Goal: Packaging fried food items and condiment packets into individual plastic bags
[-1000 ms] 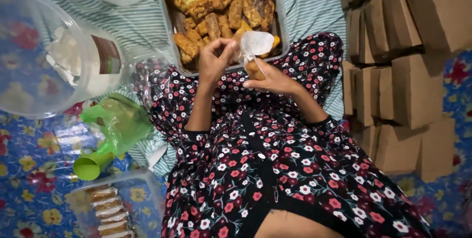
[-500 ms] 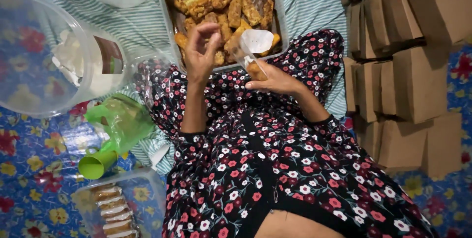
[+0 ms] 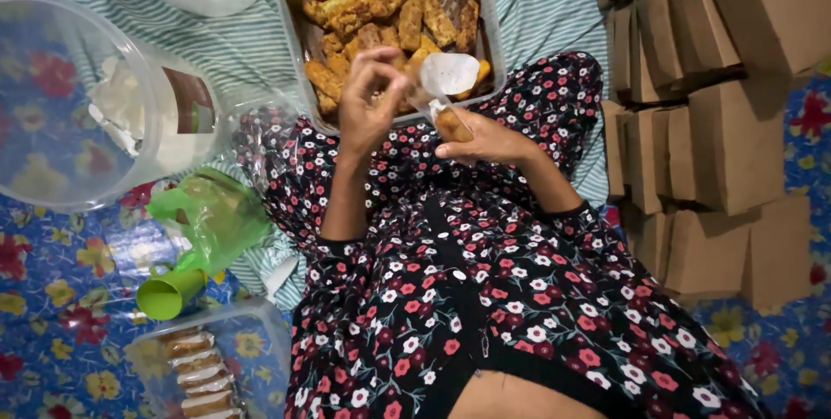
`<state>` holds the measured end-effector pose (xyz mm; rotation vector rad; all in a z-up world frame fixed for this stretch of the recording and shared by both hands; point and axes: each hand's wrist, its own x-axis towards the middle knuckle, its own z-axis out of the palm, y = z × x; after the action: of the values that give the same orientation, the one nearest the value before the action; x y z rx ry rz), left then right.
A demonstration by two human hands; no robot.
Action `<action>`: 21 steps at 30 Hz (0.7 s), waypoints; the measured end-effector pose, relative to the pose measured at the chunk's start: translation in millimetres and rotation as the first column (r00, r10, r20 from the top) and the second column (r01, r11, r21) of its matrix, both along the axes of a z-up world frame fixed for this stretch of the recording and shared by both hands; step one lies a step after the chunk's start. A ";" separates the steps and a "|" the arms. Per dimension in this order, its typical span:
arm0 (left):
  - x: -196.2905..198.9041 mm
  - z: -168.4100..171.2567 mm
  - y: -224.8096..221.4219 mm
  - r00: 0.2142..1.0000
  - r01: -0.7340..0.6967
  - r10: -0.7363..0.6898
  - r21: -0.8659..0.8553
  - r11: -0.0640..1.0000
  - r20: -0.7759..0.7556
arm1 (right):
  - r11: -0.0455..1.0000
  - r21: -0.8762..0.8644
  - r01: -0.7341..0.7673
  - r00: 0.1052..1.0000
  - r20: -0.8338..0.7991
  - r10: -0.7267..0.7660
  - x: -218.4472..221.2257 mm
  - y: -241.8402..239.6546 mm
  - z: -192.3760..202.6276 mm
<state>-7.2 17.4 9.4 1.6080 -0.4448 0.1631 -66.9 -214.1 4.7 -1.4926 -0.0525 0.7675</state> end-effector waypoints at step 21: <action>-1.2 3.9 1.2 0.903 0.021 -0.302 0.670 0.742 0.306 | 0.954 0.292 -0.067 0.917 -0.359 0.175 19.1 -14.2 11.2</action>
<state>-8.4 18.5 13.3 2.2268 -1.0551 0.2150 -47.9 -228.3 15.8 -1.0631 0.0416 1.0975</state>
